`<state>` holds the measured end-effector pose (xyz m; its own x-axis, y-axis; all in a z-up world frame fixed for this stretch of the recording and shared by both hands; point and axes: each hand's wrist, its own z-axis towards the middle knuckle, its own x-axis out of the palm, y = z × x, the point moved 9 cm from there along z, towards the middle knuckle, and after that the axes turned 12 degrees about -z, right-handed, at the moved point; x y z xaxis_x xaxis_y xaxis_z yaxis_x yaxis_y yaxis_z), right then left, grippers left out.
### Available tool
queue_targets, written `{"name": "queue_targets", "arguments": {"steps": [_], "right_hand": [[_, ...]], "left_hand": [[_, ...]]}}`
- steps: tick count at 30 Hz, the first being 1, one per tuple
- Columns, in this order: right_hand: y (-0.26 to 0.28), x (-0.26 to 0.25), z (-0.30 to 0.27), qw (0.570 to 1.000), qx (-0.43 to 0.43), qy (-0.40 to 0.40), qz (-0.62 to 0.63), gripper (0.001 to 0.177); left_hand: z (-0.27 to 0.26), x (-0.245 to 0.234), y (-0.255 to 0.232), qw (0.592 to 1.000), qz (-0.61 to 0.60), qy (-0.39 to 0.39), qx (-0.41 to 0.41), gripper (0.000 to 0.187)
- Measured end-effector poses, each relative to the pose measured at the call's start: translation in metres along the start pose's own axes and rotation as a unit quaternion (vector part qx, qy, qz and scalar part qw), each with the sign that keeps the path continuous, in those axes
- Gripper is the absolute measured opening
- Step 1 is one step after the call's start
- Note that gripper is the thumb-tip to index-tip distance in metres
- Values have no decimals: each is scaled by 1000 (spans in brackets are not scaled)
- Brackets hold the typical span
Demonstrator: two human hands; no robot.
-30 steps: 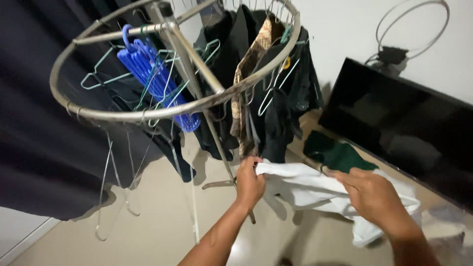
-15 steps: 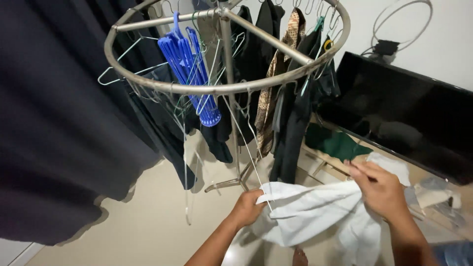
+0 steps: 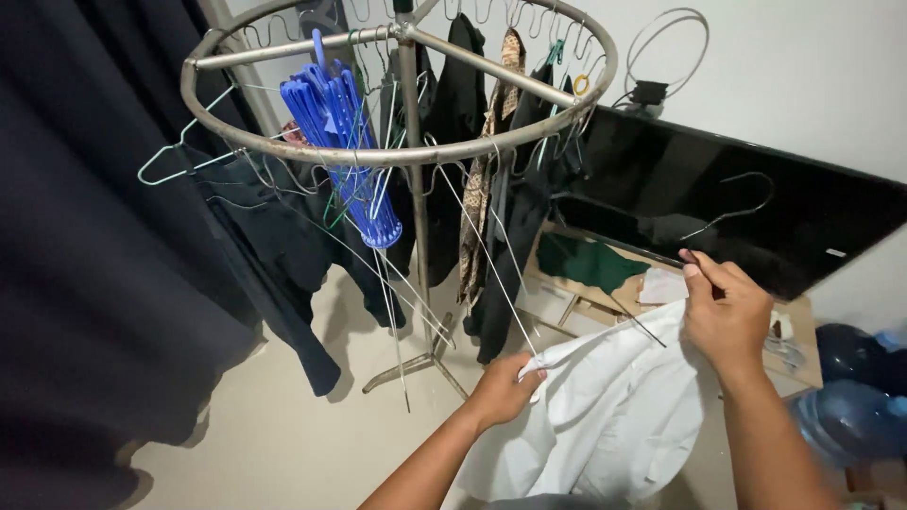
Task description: Removing clothes from a drying rack, folding them, and placing them into a plastic storage drawer.
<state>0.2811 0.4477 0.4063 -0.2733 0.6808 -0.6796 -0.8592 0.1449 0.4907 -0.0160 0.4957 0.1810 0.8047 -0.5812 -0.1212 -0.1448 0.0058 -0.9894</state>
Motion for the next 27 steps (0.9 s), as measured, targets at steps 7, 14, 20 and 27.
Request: {"name": "queue_targets", "arguments": {"steps": [7,14,20,27], "right_hand": [[49,-1,9,979,-149,-134,-39,26],[161,6,43,952,-222,-116,-175,22],[196,30,58,944,-230,-25,-236,27],[147,77,47,961,-198,71,-178,35]], "left_hand": [[8,-12,-25,999,-32,-21,30,26],[42,-20,-30,994,-70,-55,59,24],[30,-10,-57,991,-120,-44,42,24],[7,-20,-58,989,-126,-78,16,26]]}}
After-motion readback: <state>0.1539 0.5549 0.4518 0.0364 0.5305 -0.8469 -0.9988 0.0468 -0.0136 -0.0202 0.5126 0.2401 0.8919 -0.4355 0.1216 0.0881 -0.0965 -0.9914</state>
